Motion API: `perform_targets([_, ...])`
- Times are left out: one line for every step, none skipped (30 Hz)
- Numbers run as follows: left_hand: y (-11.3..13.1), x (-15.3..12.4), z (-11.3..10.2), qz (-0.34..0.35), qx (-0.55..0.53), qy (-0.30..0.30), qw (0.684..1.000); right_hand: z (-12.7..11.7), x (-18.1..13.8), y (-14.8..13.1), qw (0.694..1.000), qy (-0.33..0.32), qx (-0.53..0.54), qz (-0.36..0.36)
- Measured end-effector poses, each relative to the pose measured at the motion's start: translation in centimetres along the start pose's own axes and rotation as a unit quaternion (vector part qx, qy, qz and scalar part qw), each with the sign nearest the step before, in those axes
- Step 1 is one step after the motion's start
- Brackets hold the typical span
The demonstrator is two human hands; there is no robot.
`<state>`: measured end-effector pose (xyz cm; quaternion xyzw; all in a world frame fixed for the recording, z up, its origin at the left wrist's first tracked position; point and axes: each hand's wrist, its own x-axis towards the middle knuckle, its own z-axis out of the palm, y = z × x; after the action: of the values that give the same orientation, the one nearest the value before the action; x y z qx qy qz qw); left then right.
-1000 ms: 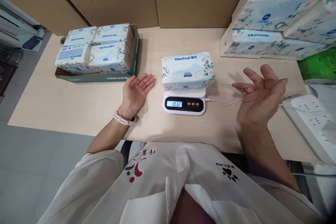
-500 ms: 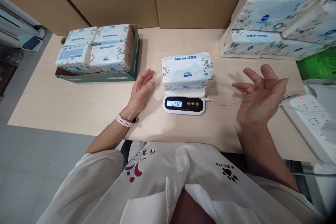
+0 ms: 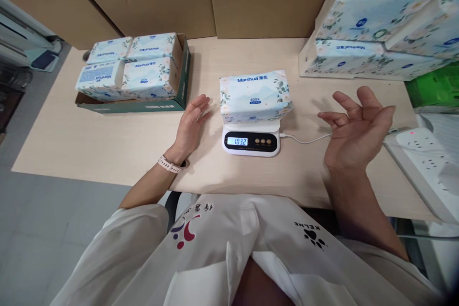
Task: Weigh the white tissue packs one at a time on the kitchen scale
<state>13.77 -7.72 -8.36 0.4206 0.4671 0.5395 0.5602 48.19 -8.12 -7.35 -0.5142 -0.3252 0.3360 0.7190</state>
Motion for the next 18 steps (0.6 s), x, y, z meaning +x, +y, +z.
perform_targets([0.01,-0.02,0.02,-0.001,-0.002,0.001,1.0,-0.02,0.0,0.0,1.0,-0.001,-0.002,-0.002])
perform_targets([0.03,-0.03,0.04,-0.002,-0.003,0.001,1.0,-0.06,-0.01,0.0,1.0,-0.003,-0.002,-0.005])
perform_targets([0.05,-0.04,0.05,-0.002,-0.003,0.001,1.0,-0.09,-0.01,0.01,1.0,-0.006,-0.001,-0.009])
perform_targets([0.07,-0.05,0.06,-0.002,-0.003,0.0,1.0,-0.13,-0.02,0.04,1.0,-0.008,0.0,-0.013])
perform_targets([0.08,-0.06,0.05,-0.002,-0.002,0.0,1.0,-0.17,-0.04,0.07,1.0,-0.01,0.0,-0.016])
perform_targets([0.09,-0.06,0.04,-0.002,-0.001,-0.001,1.0,-0.22,-0.05,0.11,1.0,-0.012,-0.003,-0.019])
perform_targets([0.08,-0.05,0.03,-0.002,0.0,-0.001,1.0,-0.26,-0.06,0.16,1.0,-0.013,-0.01,-0.02])
perform_targets([0.06,-0.04,0.01,-0.002,0.002,-0.001,1.0,-0.3,-0.06,0.21,1.0,-0.014,-0.018,-0.021])
perform_targets([0.04,-0.03,-0.02,-0.001,0.004,-0.001,1.0,-0.35,-0.05,0.25,0.999,-0.015,-0.026,-0.022])
perform_targets([0.01,-0.01,-0.04,-0.001,0.005,0.0,1.0,-0.4,-0.04,0.28,0.999,-0.017,-0.034,-0.021])
perform_targets([-0.01,0.0,-0.06,-0.001,0.006,0.0,1.0,-0.45,-0.02,0.29,0.999,-0.018,-0.041,-0.021])
perform_targets([-0.02,0.01,-0.08,0.0,0.007,0.0,1.0,-0.49,0.0,0.28,0.998,-0.02,-0.048,-0.02])
perform_targets([-0.01,0.0,-0.09,0.001,0.008,0.0,1.0,-0.52,0.01,0.24,0.998,-0.021,-0.054,-0.019])
perform_targets([0.0,-0.02,-0.09,0.002,0.009,-0.001,1.0,-0.54,0.01,0.19,0.998,-0.023,-0.062,-0.018])
perform_targets([0.02,-0.05,-0.08,0.004,0.01,-0.002,1.0,-0.54,-0.01,0.11,0.997,-0.027,-0.07,-0.017])
perform_targets([0.03,-0.11,-0.07,0.006,0.013,-0.004,1.0,-0.53,-0.07,0.03,0.996,-0.036,-0.078,-0.012])
perform_targets([0.02,-0.17,-0.04,0.01,0.017,-0.008,1.0,-0.52,-0.16,-0.03,0.995,-0.049,-0.085,-0.006])
perform_targets([-0.02,-0.25,-0.01,0.015,0.022,-0.017,0.999,-0.51,-0.29,-0.06,0.993,-0.069,-0.093,0.002])
